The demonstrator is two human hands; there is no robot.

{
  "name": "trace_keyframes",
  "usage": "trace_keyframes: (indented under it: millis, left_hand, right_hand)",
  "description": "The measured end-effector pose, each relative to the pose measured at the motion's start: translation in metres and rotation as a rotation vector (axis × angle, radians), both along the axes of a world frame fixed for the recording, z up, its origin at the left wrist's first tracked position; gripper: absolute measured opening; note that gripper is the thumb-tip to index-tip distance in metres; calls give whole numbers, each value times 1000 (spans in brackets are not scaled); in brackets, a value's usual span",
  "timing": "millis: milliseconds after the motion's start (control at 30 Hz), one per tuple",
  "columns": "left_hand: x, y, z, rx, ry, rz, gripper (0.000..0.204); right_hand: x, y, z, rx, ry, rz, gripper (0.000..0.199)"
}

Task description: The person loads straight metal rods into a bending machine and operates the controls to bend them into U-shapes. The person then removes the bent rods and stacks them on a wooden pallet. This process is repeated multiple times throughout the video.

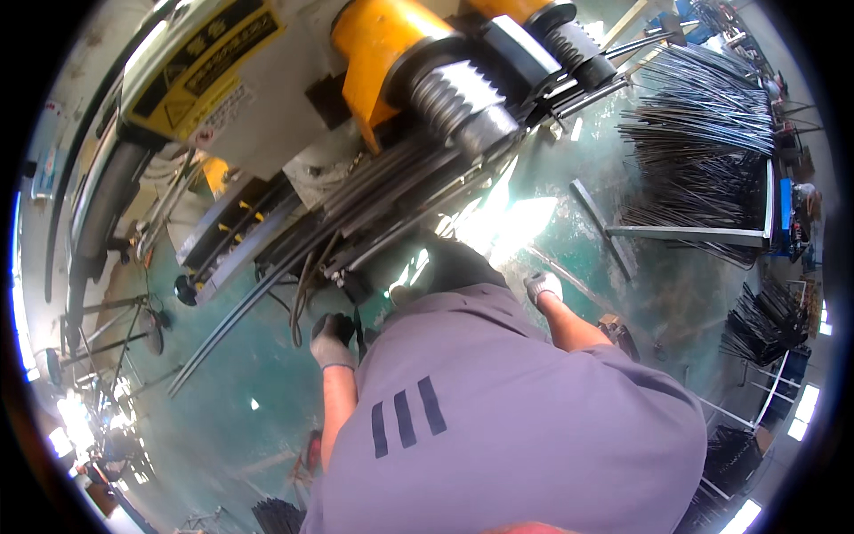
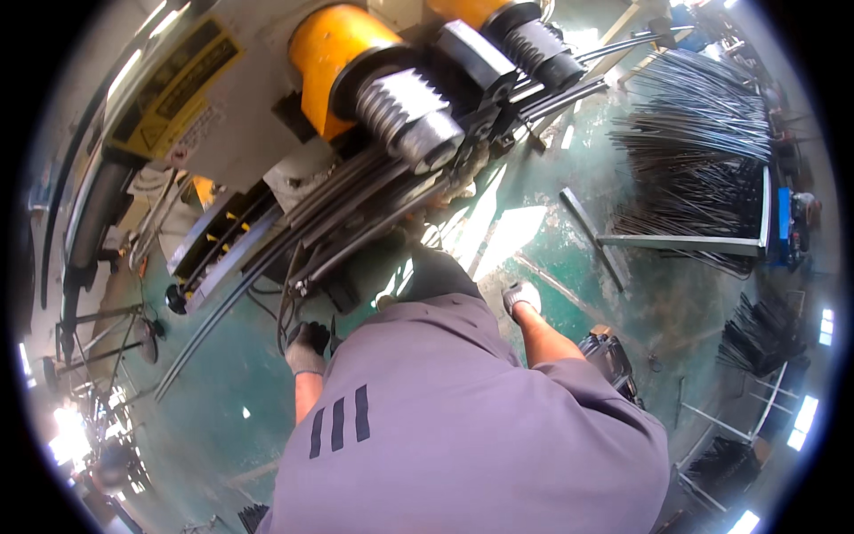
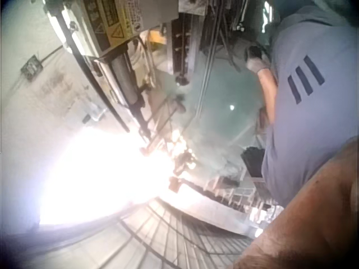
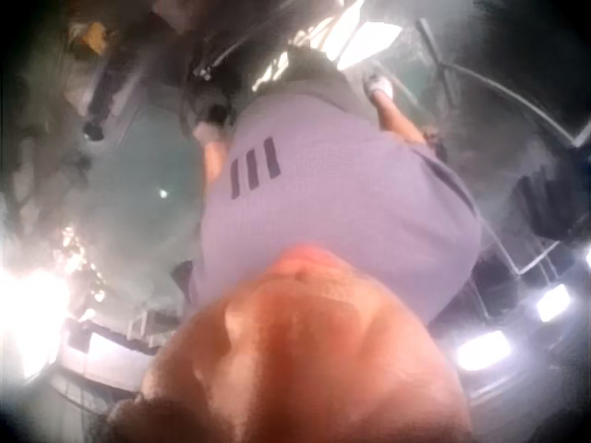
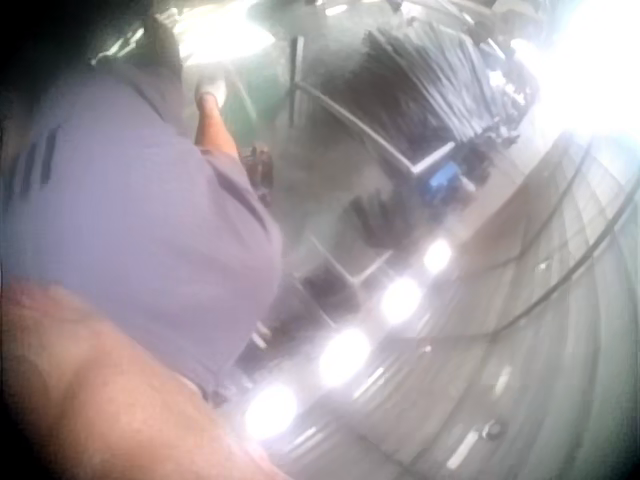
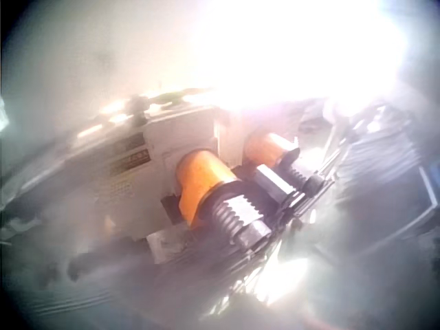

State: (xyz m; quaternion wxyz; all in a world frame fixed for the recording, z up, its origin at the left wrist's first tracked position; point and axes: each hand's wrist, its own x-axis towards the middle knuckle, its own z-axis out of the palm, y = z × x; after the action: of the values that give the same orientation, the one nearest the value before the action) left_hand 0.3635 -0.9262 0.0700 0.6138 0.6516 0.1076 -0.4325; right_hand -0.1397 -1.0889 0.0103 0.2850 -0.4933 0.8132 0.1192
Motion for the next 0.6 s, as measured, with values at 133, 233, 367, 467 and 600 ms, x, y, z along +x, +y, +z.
trace_keyframes:
  millis: [133,233,367,467,600]
  left_hand:
    - [8,-15,-12,25,69,93,29]
    - [20,-17,-62,31,190,154,23]
    - [-13,27,-168,-596,153,33,18]
    - [-83,-52,-94,-283,203,-28,18]
    - [-152,-124,37,173,-175,-345,25]
  right_hand:
    - [-20,-38,-30,133,-35,25,42]
    - [-17,-89,-15,147,-104,82,51]
    - [-8,-183,-13,126,-200,305,42]
    - [-21,-201,-3,-65,-336,24,34]
    - [-52,-191,-14,-89,-350,-64,33]
